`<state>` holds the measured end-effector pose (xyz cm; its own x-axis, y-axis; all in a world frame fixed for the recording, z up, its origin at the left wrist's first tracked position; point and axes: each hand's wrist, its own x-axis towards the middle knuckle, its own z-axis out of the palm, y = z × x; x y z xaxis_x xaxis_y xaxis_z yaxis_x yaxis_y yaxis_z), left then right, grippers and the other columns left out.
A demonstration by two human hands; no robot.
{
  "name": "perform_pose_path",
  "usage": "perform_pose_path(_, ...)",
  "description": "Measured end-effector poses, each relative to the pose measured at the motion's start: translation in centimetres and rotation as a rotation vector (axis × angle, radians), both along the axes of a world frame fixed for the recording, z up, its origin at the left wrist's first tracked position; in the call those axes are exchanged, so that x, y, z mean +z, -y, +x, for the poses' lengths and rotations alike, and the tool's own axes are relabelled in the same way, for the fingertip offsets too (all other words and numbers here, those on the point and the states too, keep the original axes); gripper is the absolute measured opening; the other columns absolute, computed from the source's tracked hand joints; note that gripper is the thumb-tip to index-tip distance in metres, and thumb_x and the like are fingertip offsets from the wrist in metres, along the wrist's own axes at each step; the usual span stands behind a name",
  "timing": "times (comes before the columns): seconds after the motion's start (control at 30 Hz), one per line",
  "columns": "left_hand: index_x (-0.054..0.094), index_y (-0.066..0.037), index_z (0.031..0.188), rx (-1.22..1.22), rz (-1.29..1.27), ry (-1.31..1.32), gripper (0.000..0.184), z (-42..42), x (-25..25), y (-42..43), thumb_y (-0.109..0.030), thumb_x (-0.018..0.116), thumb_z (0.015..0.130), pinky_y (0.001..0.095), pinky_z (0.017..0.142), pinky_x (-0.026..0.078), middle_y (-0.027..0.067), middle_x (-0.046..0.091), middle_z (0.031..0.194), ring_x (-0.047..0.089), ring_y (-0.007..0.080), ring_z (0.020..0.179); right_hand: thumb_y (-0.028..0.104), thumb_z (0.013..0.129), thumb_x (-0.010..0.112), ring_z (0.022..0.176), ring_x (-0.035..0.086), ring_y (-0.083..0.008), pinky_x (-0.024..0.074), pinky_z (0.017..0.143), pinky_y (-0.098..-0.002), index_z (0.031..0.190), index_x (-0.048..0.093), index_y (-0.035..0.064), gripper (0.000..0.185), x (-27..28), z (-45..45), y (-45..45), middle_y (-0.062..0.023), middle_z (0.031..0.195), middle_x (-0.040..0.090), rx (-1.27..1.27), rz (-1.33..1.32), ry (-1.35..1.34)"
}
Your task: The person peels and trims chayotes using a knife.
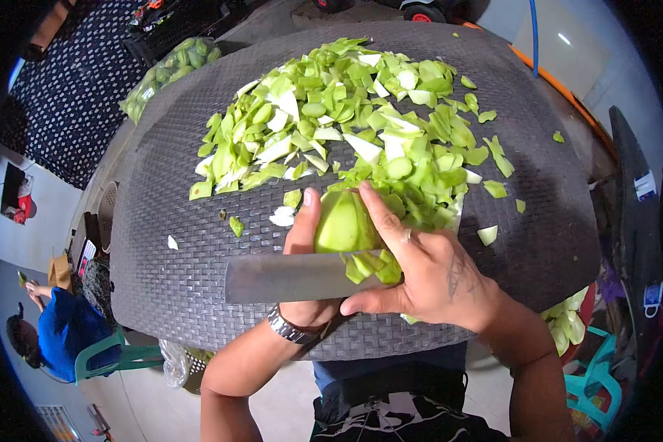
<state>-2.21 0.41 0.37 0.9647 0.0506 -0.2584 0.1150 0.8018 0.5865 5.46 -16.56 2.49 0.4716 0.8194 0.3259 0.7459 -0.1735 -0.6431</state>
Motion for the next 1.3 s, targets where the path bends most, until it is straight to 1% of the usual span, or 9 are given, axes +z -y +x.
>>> perform_pose_path(0.13,0.060,-0.004,0.138,-0.022,-0.074,0.055,0.069,0.1,0.3,-0.1,-0.061,0.036,0.107,0.0492,0.108,0.052,0.0210,0.067,0.133,0.068,0.0335,0.120,0.064,0.082,0.080,0.113,0.071,-0.0436,0.0542,0.100,-0.0445,0.157,0.030,-0.0110,0.117,-0.4,-0.3,-0.3,-0.0341,0.118,0.068,-0.008,0.062,0.127)
perform_pose_path(0.33,0.064,-0.004,0.130,0.025,0.000,0.019,0.064,0.0,0.4,0.1,-0.059,0.041,0.106,0.0450,0.103,0.054,0.0166,0.071,0.124,0.070,0.0298,0.112,0.065,0.086,0.073,0.087,0.074,-0.0424,0.0603,0.078,-0.0465,0.157,0.028,-0.0121,0.113,-1.4,-0.3,-0.7,-0.0286,0.100,0.071,-0.011,0.089,0.213)
perform_pose_path(0.43,0.066,-0.004,0.126,0.080,0.060,-0.028,0.062,-0.1,0.6,0.2,-0.058,0.045,0.104,0.0421,0.099,0.056,0.0145,0.073,0.118,0.071,0.0277,0.106,0.061,0.084,0.078,0.099,0.074,-0.0391,0.0578,0.091,-0.0441,0.158,0.033,-0.0068,0.110,-0.5,-0.5,-0.4,-0.0287,0.106,0.071,-0.035,-0.080,0.140)
perform_pose_path(0.73,0.065,-0.007,0.119,0.145,0.232,-0.014,0.054,-0.3,0.0,0.1,-0.057,0.053,0.102,0.0371,0.086,0.059,0.0110,0.073,0.107,0.072,0.0230,0.094,0.058,0.086,0.078,0.089,0.074,-0.0361,0.0569,0.085,-0.0435,0.161,0.036,0.0042,0.102,0.7,0.0,0.1,-0.0228,0.098,0.072,-0.050,-0.220,0.071)
perform_pose_path(0.83,0.064,-0.009,0.116,0.166,0.256,0.003,0.048,-0.3,-0.1,0.0,-0.054,0.055,0.102,0.0371,0.081,0.060,0.0102,0.072,0.105,0.072,0.0230,0.091,0.055,0.088,0.078,0.092,0.074,-0.0376,0.0573,0.086,-0.0433,0.160,0.038,0.0055,0.097,0.3,0.4,0.3,-0.0251,0.101,0.072,-0.027,-0.062,-0.023)
perform_pose_path(0.97,0.063,-0.010,0.116,0.163,0.316,0.041,0.045,-0.5,-0.1,0.1,-0.052,0.055,0.104,0.0378,0.077,0.061,0.0095,0.071,0.104,0.072,0.0234,0.088,0.054,0.092,0.075,0.076,0.073,-0.0374,0.0581,0.072,-0.0447,0.160,0.035,0.0039,0.093,-0.7,1.0,0.3,-0.0250,0.086,0.069,0.027,0.050,0.031)
perform_pose_path(1.13,0.064,-0.009,0.117,0.118,0.194,0.049,0.050,-0.2,-0.7,-0.4,-0.056,0.048,0.106,0.0379,0.080,0.061,0.0111,0.072,0.109,0.073,0.0237,0.092,0.053,0.090,0.077,0.082,0.075,-0.0384,0.0592,0.076,-0.0443,0.157,0.037,-0.0007,0.094,-1.3,1.4,-0.2,-0.0270,0.091,0.071,0.031,0.187,0.016)
perform_pose_path(1.23,0.065,-0.007,0.121,0.022,-0.010,0.071,0.059,0.2,-0.8,-1.0,-0.060,0.045,0.105,0.0387,0.086,0.061,0.0134,0.073,0.114,0.074,0.0243,0.098,0.058,0.087,0.078,0.099,0.074,-0.0413,0.0583,0.087,-0.0428,0.156,0.041,0.0012,0.097,0.5,0.2,0.4,-0.0298,0.103,0.071,0.007,0.042,-0.041)
perform_pose_path(1.3,0.065,-0.007,0.121,0.049,0.077,-0.031,0.058,0.2,0.2,-0.2,-0.060,0.048,0.104,0.0391,0.087,0.061,0.0130,0.074,0.113,0.074,0.0244,0.098,0.059,0.087,0.078,0.095,0.075,-0.0405,0.0589,0.084,-0.0427,0.156,0.042,0.0009,0.097,-0.1,0.1,0.4,-0.0283,0.098,0.070,-0.034,-0.012,-0.045)
